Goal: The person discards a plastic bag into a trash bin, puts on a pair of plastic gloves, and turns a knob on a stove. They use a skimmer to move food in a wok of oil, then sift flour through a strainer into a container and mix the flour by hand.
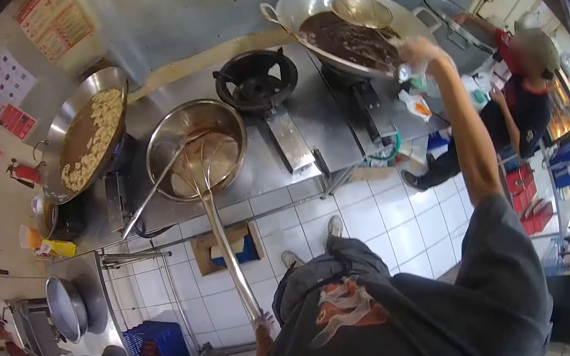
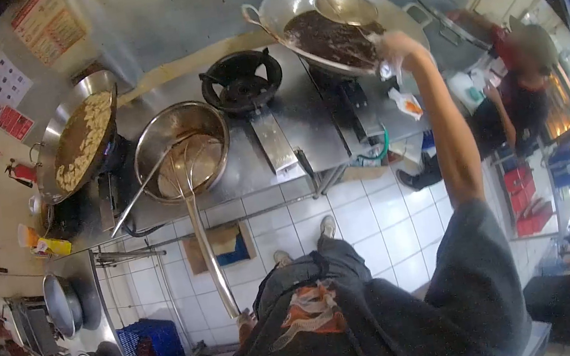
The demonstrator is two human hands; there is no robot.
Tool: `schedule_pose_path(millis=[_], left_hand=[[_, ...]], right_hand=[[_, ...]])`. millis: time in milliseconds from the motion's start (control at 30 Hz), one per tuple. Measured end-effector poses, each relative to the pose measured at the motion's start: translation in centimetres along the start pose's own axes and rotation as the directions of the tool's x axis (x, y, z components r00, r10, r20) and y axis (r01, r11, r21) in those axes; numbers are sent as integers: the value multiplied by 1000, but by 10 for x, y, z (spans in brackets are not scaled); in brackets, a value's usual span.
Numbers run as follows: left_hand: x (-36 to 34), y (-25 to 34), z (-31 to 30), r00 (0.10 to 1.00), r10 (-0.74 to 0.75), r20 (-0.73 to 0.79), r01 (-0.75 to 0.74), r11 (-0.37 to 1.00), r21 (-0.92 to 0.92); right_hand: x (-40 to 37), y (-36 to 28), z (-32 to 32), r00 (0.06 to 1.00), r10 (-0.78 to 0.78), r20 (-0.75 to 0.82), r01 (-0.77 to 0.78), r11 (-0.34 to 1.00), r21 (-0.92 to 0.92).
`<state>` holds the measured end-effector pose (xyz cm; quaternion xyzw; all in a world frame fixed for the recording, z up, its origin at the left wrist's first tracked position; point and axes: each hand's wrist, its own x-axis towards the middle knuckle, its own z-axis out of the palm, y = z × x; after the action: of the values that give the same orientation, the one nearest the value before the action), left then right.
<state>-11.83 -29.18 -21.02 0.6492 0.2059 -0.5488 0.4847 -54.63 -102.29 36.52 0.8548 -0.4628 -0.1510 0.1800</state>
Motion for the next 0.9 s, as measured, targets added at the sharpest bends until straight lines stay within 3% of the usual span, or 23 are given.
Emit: schedule_pose_path(millis=[33,67,100,133,167,200,267,300,367,400,467,500,533,567,600,633,667,700,800,867,900], left_hand=[[22,-12,-7,998,63,13,-62,998,-33],[23,-25,-27,993,116,7,-116,992,-56],[25,-22,-15,995,52,-83,-60,994,-97],[34,-19,-15,999,44,4,-43,994,-104],[39,-22,-18,996,36,85,-26,993,-119],[38,-21,-7,985,168,47,-161,978,-132],[47,-25,0,986,169,10,-164,967,-195],[59,-30,-9,955,262,139,-268,963,20],[46,-43,-21,961,252,110,-241,965,-106],[40,-48,-24,964,246,105,-227,960,-161],[31,-49,-27,966,232,117,-199,949,-246],[30,-42,-22,963,225,146,-180,946,-270],[29,-33,-16,959,212,186,-155,947,-281],[13,-28,-7,961,266,80,-266,964,-5],[-11,-21,1,932,361,-7,-346,898,272],[-27,-9,1,983,162,-81,-148,978,150],[-31,1,1,995,44,-86,-36,996,83],[-31,8,-3,993,-75,-89,77,997,17],[-17,-2,-34,993,-117,-14,116,993,-17],[-34,-4,-29,994,-102,-42,97,988,-116],[-48,1,-21,992,-33,-119,39,998,51]], right_hand=[[14,24,46,947,-201,-249,212,977,19],[3,9,40,979,-7,-203,107,866,489],[-15,-10,18,988,135,-74,-12,549,836],[-28,-37,-13,978,183,104,-126,111,986],[-42,-78,-51,952,245,186,-134,-213,968],[-53,-115,-75,917,267,296,-124,-514,849],[-51,-132,-56,986,113,119,-52,-474,879],[-57,-157,-69,981,130,143,-62,-488,871],[-67,-209,-96,971,124,205,-111,-525,844],[-68,-235,-100,967,132,219,-137,-456,879],[-67,-289,-94,963,156,218,-187,-190,964],[-60,-315,-76,969,214,-119,67,234,970],[-43,-349,-14,726,261,-637,447,525,725],[-42,-377,-12,836,229,-499,326,525,786],[-42,-405,-11,922,188,-340,189,547,816],[-43,-434,-11,974,142,-175,59,587,808],[-38,-465,17,932,133,-338,57,865,499],[-37,-497,46,884,48,-465,2,994,107],[-24,-555,73,922,114,-371,-11,963,270],[-24,-557,50,977,88,-194,34,833,553],[-28,-546,30,987,100,-126,19,706,708]])
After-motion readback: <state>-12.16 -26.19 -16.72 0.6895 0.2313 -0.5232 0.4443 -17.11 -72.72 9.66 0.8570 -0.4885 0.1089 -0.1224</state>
